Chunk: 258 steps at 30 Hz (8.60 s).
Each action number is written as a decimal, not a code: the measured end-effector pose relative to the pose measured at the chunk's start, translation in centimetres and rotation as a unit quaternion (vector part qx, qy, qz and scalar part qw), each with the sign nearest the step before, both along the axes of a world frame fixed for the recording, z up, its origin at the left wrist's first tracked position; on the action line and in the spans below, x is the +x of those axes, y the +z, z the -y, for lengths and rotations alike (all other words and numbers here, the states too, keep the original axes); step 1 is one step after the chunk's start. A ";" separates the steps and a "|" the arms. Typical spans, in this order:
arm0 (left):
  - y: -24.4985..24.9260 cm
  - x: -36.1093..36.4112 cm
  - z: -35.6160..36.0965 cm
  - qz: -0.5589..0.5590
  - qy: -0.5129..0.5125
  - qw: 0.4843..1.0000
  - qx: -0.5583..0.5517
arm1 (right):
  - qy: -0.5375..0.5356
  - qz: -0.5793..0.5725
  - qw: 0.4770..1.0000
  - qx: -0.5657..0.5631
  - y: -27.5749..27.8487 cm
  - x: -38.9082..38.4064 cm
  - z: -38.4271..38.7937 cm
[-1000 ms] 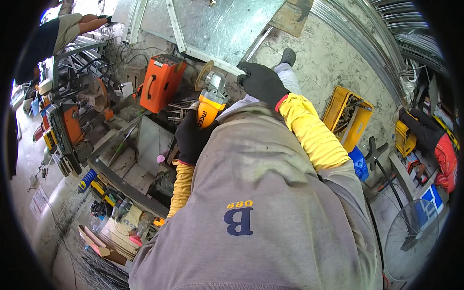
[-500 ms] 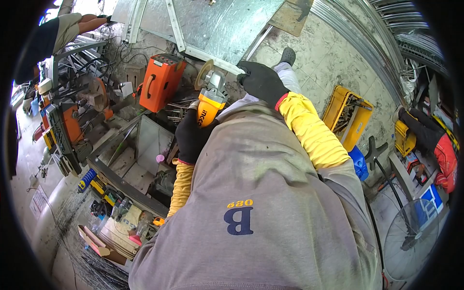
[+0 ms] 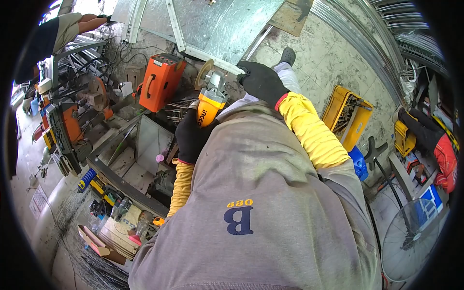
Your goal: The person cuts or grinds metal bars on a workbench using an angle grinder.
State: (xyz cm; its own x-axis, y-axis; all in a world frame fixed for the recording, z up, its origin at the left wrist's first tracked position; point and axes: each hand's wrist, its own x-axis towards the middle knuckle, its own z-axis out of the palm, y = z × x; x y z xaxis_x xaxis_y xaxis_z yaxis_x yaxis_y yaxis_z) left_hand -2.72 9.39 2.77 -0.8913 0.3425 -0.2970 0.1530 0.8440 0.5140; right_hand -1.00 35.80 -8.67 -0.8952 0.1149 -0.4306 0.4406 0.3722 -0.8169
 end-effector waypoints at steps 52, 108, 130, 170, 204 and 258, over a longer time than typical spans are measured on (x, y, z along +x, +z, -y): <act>1.6 -1.4 -0.3 0.030 -0.040 0.996 -0.069 | -0.012 -0.041 0.995 0.089 1.5 0.2 1.0; 3.2 -2.8 -2.9 0.021 -0.050 0.997 -0.056 | -0.007 -0.023 0.994 0.106 0.8 0.6 1.5; 3.1 0.6 2.8 0.016 0.145 0.984 0.098 | -0.048 0.213 0.953 -0.212 4.3 -4.2 -4.3; 0.4 1.0 2.5 -0.038 0.004 0.998 0.044 | -0.031 0.110 0.948 -0.297 0.9 5.2 -5.5; 0.0 1.5 1.9 -0.023 0.006 1.000 0.000 | 0.016 0.103 0.972 -0.209 2.9 0.2 -2.4; 0.9 -1.4 0.2 -0.009 -0.089 0.996 -0.002 | -0.037 -0.003 0.999 -0.004 1.0 1.8 1.5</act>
State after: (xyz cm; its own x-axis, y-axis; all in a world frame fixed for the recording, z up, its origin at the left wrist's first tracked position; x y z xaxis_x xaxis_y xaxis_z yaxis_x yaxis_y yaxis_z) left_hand -4.08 9.24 3.63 -0.8216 0.4949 -0.2831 0.3104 0.8048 0.5059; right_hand 0.80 34.31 -7.63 -0.8868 0.1780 -0.4264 0.4620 0.3315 -0.8226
